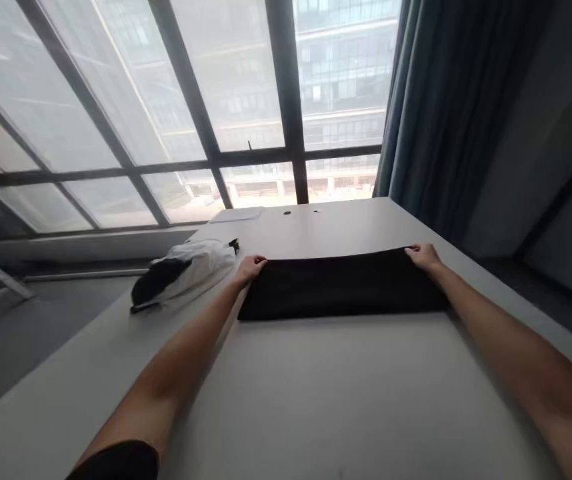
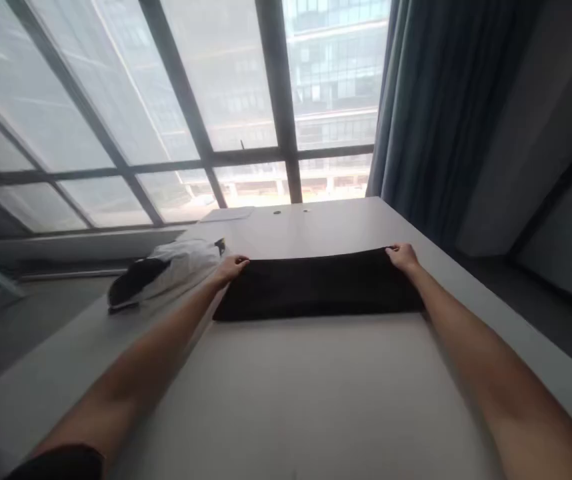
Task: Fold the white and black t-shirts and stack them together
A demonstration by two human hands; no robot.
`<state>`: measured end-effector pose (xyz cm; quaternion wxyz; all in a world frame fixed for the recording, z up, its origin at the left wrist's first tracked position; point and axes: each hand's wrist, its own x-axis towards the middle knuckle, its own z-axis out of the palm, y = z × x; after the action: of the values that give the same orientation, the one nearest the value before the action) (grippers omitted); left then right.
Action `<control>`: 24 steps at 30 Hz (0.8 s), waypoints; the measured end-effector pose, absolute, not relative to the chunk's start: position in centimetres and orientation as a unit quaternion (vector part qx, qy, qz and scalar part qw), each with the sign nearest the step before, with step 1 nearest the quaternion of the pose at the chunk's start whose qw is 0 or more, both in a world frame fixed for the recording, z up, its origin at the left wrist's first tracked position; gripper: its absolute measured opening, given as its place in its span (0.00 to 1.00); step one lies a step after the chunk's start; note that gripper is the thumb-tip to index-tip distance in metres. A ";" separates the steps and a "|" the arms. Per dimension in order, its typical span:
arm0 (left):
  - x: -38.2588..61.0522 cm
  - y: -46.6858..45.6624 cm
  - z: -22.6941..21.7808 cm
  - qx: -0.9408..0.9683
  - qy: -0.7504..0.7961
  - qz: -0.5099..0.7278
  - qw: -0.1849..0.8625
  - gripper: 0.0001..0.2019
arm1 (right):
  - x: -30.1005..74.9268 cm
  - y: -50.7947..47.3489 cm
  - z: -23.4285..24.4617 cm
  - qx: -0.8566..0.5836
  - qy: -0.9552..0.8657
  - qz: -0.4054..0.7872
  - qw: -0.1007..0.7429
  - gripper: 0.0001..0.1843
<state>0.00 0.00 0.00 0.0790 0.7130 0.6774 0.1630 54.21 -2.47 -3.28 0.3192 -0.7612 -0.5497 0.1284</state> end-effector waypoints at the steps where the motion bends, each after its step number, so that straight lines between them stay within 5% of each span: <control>1: 0.1 0.0 0.3 0.701 0.690 0.169 0.062 0.15 | 54.0 -2.7 -3.3 -0.778 -0.540 0.090 0.308 0.19; 7: 7.1 -3.8 1.1 0.776 0.594 0.209 -0.033 0.21 | 47.5 -5.2 -2.4 -0.749 -0.594 -0.085 0.280 0.24; 11: 15.7 -8.7 -0.1 0.870 0.448 0.205 -0.006 0.21 | 39.0 -7.8 -2.2 -0.639 -0.723 -0.038 0.260 0.24; 18: 19.4 -11.6 -4.2 0.886 0.451 0.106 0.019 0.28 | 34.1 -11.3 -5.5 -0.582 -0.796 0.011 0.165 0.30; 24: 19.1 -10.6 -3.4 0.882 0.460 0.086 0.058 0.28 | 34.3 -10.7 -5.4 -0.599 -0.781 0.046 0.171 0.30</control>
<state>19.10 -10.57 -3.41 0.0577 0.8816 0.4604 0.0864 34.28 -10.72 -5.36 0.1708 -0.5989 -0.7810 0.0463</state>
